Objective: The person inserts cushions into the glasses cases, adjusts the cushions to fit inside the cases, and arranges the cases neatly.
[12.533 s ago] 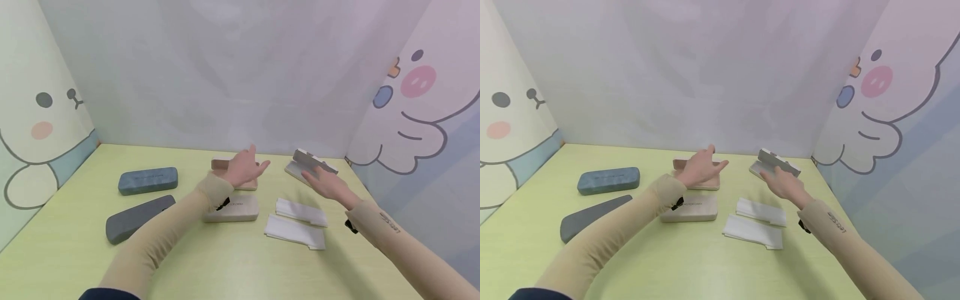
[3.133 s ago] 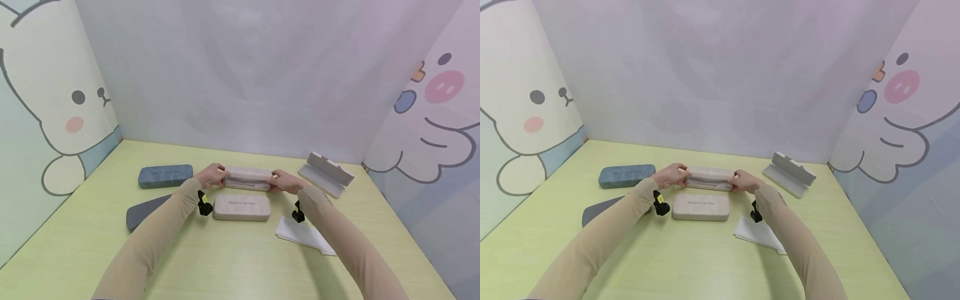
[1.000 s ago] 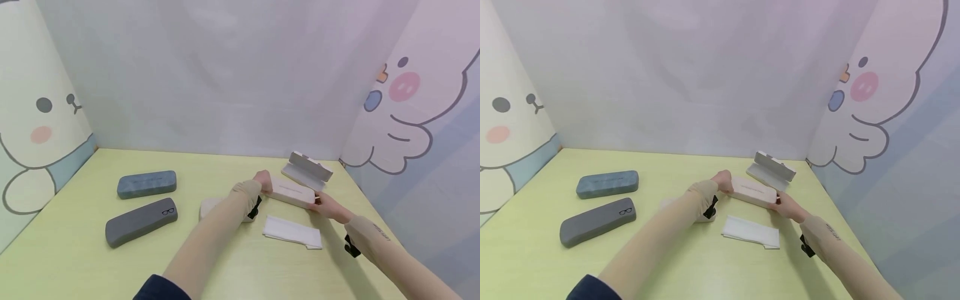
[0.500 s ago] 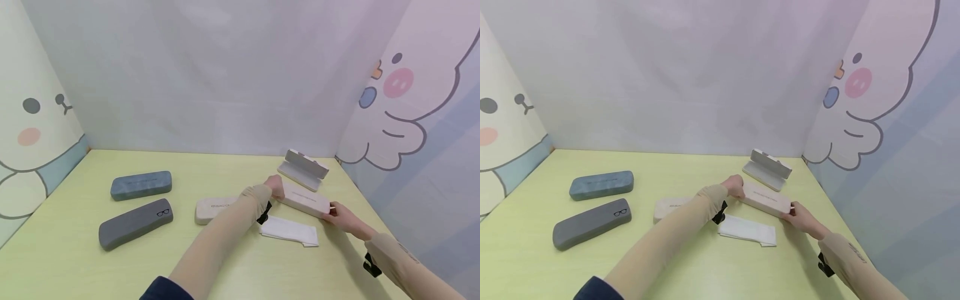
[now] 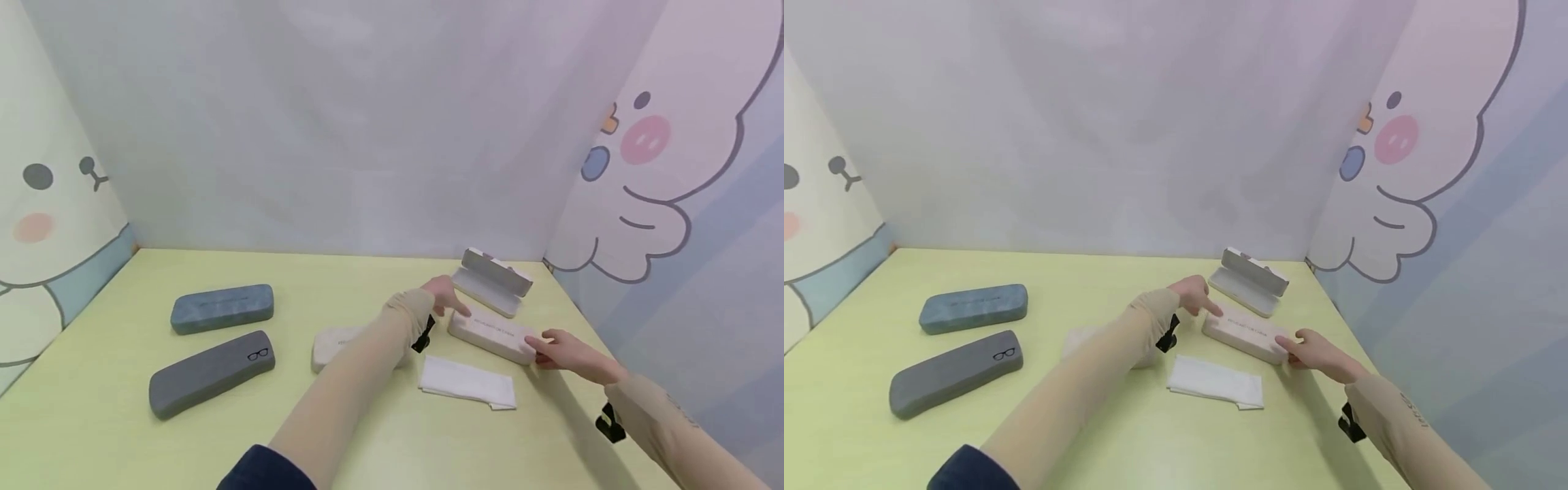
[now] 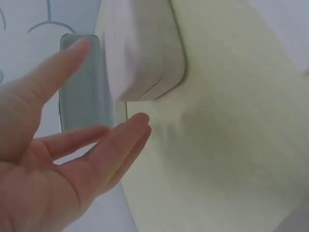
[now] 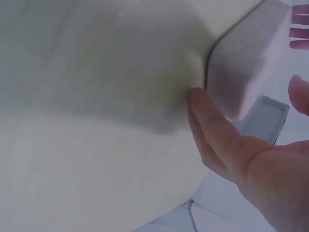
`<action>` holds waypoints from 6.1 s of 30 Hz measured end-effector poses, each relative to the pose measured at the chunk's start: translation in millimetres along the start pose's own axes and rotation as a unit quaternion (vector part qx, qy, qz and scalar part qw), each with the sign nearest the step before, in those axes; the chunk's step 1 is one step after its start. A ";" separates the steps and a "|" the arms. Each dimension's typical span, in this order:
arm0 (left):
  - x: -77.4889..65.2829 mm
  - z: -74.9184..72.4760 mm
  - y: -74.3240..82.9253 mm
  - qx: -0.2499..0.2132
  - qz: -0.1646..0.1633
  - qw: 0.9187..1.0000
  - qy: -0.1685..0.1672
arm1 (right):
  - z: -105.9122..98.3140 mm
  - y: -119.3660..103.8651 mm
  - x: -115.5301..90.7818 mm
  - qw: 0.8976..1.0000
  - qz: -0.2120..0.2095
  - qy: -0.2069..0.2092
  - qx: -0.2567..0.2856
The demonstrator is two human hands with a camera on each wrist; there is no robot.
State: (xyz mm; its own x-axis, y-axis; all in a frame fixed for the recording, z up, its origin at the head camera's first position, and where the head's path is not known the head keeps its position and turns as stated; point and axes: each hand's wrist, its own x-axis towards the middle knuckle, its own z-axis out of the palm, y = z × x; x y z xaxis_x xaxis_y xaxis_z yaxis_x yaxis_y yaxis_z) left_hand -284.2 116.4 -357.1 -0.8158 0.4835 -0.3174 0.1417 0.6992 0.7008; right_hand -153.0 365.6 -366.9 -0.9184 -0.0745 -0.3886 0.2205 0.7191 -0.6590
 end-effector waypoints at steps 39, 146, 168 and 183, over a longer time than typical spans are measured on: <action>87.9 3.7 6.4 -0.203 -0.056 0.972 0.100 | -23.0 -37.4 87.7 0.969 0.131 0.057 0.200; -81.1 -117.4 -127.9 -0.047 -0.082 0.967 0.235 | 51.4 -186.0 120.2 0.995 0.021 -0.084 -0.048; -122.7 -31.4 -52.9 0.242 0.138 0.940 0.195 | 38.1 -124.5 0.8 0.969 -0.039 0.021 -0.243; -121.2 31.5 -62.4 0.466 0.217 0.841 0.169 | 62.6 -64.5 -45.3 0.962 -0.032 0.054 -0.264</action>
State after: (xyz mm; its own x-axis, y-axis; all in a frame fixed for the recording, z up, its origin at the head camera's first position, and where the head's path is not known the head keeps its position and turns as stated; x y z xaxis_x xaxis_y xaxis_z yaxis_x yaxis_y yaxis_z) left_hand -176.6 30.7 -382.5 -0.6645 0.7323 0.1486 0.7165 0.6809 -0.1517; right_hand -105.1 279.3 -347.1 -0.9594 -0.0798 -0.2705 -0.0102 0.9684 -0.2493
